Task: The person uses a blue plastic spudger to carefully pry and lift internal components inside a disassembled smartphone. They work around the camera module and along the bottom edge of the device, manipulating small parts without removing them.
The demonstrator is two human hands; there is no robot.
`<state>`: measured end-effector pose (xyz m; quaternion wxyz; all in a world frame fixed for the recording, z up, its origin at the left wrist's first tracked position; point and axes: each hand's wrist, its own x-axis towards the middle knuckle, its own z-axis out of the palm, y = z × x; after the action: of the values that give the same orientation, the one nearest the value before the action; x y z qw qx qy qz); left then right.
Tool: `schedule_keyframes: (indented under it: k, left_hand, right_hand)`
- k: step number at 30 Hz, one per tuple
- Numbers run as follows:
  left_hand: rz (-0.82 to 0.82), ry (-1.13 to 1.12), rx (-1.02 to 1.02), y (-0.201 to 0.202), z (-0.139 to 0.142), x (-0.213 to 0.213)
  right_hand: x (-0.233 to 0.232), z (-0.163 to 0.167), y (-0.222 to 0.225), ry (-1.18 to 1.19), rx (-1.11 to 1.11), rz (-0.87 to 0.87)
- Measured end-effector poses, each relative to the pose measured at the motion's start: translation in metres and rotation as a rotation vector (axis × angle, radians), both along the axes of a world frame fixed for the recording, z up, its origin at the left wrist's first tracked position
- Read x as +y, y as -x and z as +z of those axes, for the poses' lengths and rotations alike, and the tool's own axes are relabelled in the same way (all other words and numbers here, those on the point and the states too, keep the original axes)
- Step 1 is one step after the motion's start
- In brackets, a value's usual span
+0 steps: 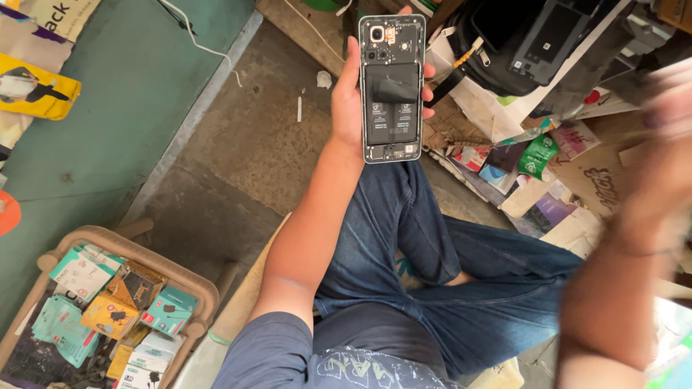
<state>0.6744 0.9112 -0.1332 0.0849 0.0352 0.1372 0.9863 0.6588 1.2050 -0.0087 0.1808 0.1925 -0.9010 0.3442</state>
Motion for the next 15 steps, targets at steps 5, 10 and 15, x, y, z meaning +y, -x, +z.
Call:
schedule_keyframes:
  k: [5, 10, 15]
  left_hand:
    - [0.015, -0.005, 0.005, -0.003, -0.005, 0.001]
    - [0.015, -0.016, -0.017, -0.001, -0.011, 0.002]
    - [-0.005, -0.061, -0.012, 0.001, -0.016, -0.002]
  right_hand:
    - [-0.068, -0.037, -0.056, 0.160, -0.208, 0.244]
    - [-0.112, -0.056, -0.067, 0.123, -0.182, 0.326]
    - [-0.134, -0.062, -0.067, 0.172, -0.170, 0.322]
